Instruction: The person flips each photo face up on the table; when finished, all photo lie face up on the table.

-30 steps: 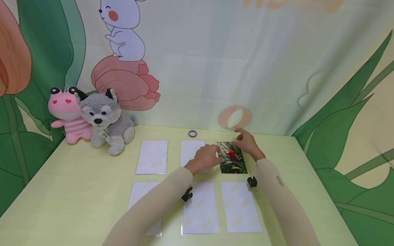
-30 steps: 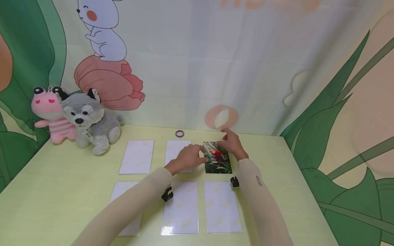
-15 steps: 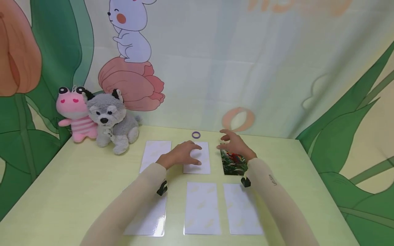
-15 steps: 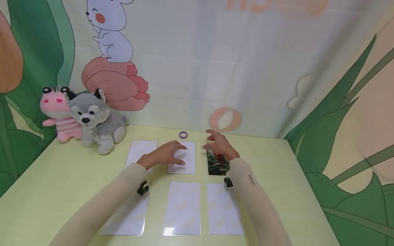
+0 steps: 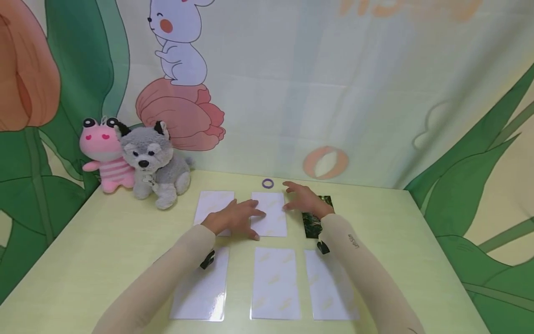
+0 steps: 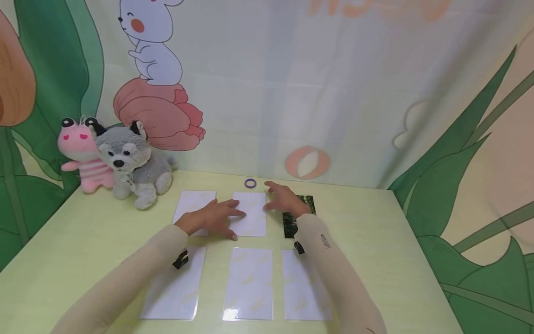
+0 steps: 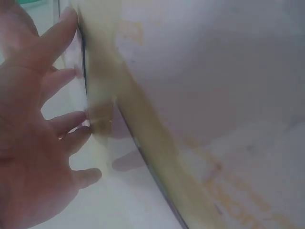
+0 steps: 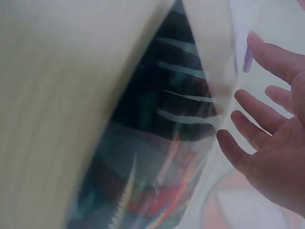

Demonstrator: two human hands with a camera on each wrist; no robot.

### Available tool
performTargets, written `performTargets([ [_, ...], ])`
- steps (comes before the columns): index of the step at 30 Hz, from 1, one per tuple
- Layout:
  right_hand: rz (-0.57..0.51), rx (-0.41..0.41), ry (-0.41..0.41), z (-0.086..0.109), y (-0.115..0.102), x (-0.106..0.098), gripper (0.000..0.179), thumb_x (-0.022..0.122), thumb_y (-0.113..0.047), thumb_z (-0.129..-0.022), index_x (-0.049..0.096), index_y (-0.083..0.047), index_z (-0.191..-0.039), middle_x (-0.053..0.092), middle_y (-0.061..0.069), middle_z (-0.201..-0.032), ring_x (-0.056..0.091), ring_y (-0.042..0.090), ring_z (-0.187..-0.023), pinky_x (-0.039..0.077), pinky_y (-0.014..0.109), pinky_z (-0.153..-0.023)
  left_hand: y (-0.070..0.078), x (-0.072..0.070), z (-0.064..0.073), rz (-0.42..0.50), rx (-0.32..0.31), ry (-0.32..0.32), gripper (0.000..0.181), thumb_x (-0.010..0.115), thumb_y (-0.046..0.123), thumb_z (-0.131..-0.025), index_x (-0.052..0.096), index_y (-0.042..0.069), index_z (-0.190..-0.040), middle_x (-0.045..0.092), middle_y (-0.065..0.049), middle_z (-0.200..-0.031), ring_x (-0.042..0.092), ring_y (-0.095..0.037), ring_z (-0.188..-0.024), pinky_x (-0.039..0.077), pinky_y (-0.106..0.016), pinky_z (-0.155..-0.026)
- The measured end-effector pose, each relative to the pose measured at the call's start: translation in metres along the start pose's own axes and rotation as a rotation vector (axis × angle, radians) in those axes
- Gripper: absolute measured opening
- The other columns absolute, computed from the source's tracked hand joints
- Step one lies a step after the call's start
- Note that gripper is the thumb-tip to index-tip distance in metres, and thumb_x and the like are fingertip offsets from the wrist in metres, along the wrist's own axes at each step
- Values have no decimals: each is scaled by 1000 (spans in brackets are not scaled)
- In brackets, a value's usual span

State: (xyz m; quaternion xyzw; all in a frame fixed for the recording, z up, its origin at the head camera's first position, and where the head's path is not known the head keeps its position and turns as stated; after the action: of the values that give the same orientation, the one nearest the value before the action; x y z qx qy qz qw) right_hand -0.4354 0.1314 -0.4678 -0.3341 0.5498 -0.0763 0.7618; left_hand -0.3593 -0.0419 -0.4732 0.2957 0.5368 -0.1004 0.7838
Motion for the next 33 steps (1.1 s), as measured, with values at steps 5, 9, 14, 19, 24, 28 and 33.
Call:
performTargets([
  [5,13,-9,26,-4,0,2,81,77,-20,-88,33,-9,-155,52,20,-147,44,39,-141,37,53,-113,1,1,2,-11,2,-6,70,79,47,-83,53,27,-145,27,-14,-165,20,-29,-155,10,-68,-118],
  [9,34,-16,59,-5,-4,2,76,76,-18,-89,37,-7,-153,56,20,-142,47,39,-137,39,52,-112,2,2,3,0,1,-5,69,79,44,-84,53,26,-145,26,-15,-165,20,-30,-155,10,-68,-119],
  [14,74,5,73,-5,-8,3,70,75,-19,-90,42,-7,-151,61,18,-138,51,37,-134,41,51,-110,0,8,2,-24,-4,-2,70,77,47,-84,51,30,-147,25,-12,-165,20,-27,-155,14,-65,-120],
  [19,59,3,91,-8,-9,2,67,74,-19,-91,43,-8,-149,62,18,-135,56,36,-128,45,50,-105,-2,9,0,-38,-13,5,70,77,49,-84,51,31,-146,25,-11,-166,20,-26,-155,15,-63,-121],
  [24,-59,-17,149,-10,-10,-3,63,73,-18,-91,46,-7,-147,62,19,-132,57,36,-125,49,50,-101,-3,10,-2,-44,-13,1,70,76,49,-84,51,32,-147,25,-10,-166,20,-25,-155,15,-62,-121],
  [28,-175,-26,175,-10,-12,-7,62,74,-18,-91,47,-5,-146,61,21,-131,60,37,-120,53,49,-94,-4,8,-3,-42,-18,7,69,77,49,-84,52,31,-146,26,-10,-165,21,-25,-155,16,-62,-120],
  [33,-238,5,180,-11,-13,-6,71,74,-14,-90,40,-10,-152,58,22,-134,66,38,-110,58,43,-84,-4,7,-2,-34,-13,12,69,77,47,-84,52,30,-146,26,-11,-165,21,-27,-155,17,-63,-120],
])
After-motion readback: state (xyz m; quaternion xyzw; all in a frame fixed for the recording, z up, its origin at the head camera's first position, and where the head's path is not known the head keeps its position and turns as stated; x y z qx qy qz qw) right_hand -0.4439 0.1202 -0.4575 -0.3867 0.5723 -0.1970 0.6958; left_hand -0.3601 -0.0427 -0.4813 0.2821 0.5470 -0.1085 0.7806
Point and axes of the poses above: each hand's wrist, its own z-axis away from the middle knuckle, its own x-axis out of the palm, y = z × x, the point moved 8 cm from there along -z, towards the middle knuckle
